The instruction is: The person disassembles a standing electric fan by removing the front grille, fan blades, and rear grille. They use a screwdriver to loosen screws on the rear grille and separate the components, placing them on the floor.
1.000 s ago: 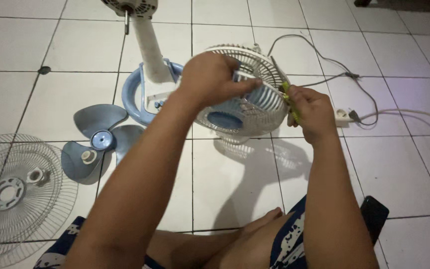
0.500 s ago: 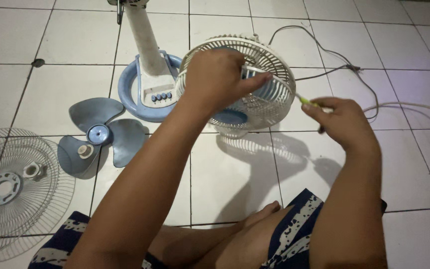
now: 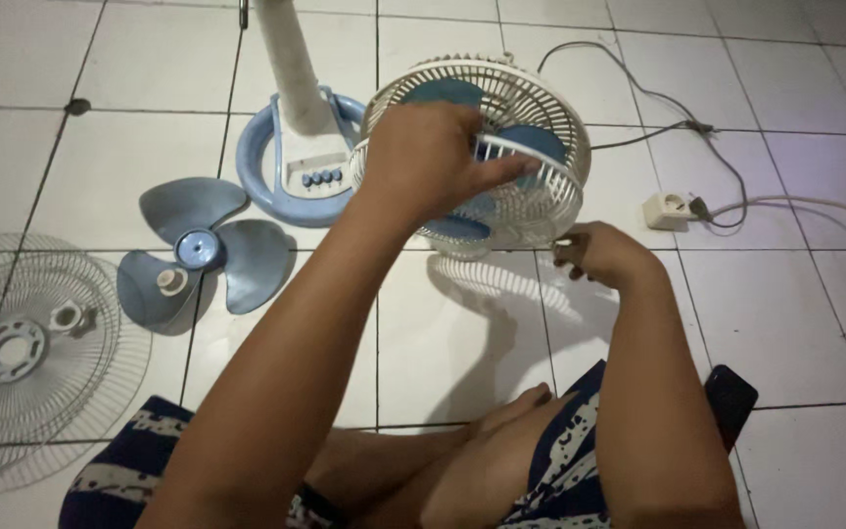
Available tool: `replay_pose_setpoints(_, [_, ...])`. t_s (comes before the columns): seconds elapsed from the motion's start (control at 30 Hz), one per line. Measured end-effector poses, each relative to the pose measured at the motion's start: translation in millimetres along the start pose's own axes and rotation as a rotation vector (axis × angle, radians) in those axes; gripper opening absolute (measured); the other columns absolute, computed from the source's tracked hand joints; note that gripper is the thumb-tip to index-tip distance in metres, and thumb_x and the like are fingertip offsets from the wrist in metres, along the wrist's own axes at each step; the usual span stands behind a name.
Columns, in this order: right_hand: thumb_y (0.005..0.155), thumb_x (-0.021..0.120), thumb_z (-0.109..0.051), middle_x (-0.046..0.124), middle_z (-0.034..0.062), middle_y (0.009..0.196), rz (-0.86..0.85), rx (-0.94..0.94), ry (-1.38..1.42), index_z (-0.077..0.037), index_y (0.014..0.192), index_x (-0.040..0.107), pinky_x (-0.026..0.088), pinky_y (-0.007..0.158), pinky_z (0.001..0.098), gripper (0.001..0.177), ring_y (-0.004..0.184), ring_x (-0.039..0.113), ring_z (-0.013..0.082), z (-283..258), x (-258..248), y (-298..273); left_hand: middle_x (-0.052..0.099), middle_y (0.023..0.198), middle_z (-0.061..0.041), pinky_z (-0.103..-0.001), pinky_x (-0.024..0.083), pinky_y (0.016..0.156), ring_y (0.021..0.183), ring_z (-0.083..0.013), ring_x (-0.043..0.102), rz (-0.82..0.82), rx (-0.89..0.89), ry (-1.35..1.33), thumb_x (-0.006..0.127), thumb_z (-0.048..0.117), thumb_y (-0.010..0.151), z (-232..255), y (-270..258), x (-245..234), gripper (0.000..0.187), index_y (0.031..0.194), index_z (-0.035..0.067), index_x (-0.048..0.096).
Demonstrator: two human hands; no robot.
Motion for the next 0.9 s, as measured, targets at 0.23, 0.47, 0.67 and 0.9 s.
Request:
replay_pose_setpoints(0.23, [0.098, 0.058, -0.021, 0.070, 0.0110, 0.094, -0.170, 0.030, 0.437, 0.001, 0.122, 0.069, 0.051, 0.059, 0.0344, 0.034, 0.071, 0.063, 0.0190, 0.5, 51.9, 25.1, 0.071, 0.078, -0.012, -0.043, 0.053, 0.066, 0.073, -0.0312, 0.069, -0.310, 0.107, -0.195, 0.091, 0.042, 0.068, -10.9, -68.7, -17.2, 0.044, 0.084, 0.006, 0.073])
replay_pose_setpoints(0.47, [0.096, 0.055, -0.019, 0.069, 0.0124, 0.090, -0.234, 0.045, 0.526, -0.010, 0.127, 0.065, 0.048, 0.052, 0.0322, 0.034, 0.063, 0.059, 0.0187, -22.4, 92.8, 41.0, 0.069, 0.078, -0.006, -0.046, 0.050, 0.076, 0.081, -0.0296, 0.068, -0.372, 0.225, -0.078, 0.088, 0.036, 0.067, -20.8, -163.4, -5.1, 0.032, 0.081, 0.011, 0.074])
replay_pose_setpoints(0.67, [0.089, 0.065, -0.013, 0.069, 0.0120, 0.090, -0.269, -0.112, 0.153, 0.002, 0.122, 0.070, 0.049, 0.057, 0.0323, 0.037, 0.067, 0.059, 0.0170, -60.7, 130.7, 36.6, 0.070, 0.083, -0.004, -0.046, 0.051, 0.075, 0.082, -0.0291, 0.068, -0.372, 0.147, 0.123, 0.079, 0.035, 0.078, -48.5, -220.9, 39.7, 0.024, 0.079, 0.012, 0.071])
replay_pose_setpoints(0.9, [0.086, 0.062, -0.018, 0.069, 0.0244, 0.116, 0.184, -0.268, -0.195, -0.003, 0.133, 0.060, 0.051, 0.092, 0.0457, 0.049, 0.105, 0.067, 0.0379, -113.4, 120.4, 17.1, 0.068, 0.093, -0.010, -0.046, 0.055, 0.076, 0.087, -0.0329, 0.068, -0.408, -0.049, 0.044, 0.068, 0.017, 0.086, -81.3, -250.0, 91.4, 0.009, 0.090, 0.009, 0.069])
Point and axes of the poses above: each hand's wrist, its own y-axis towards the middle knuckle, its own x-axis out of the palm, z = x × y, the point moved 10 cm from there along y, towards the middle knuckle
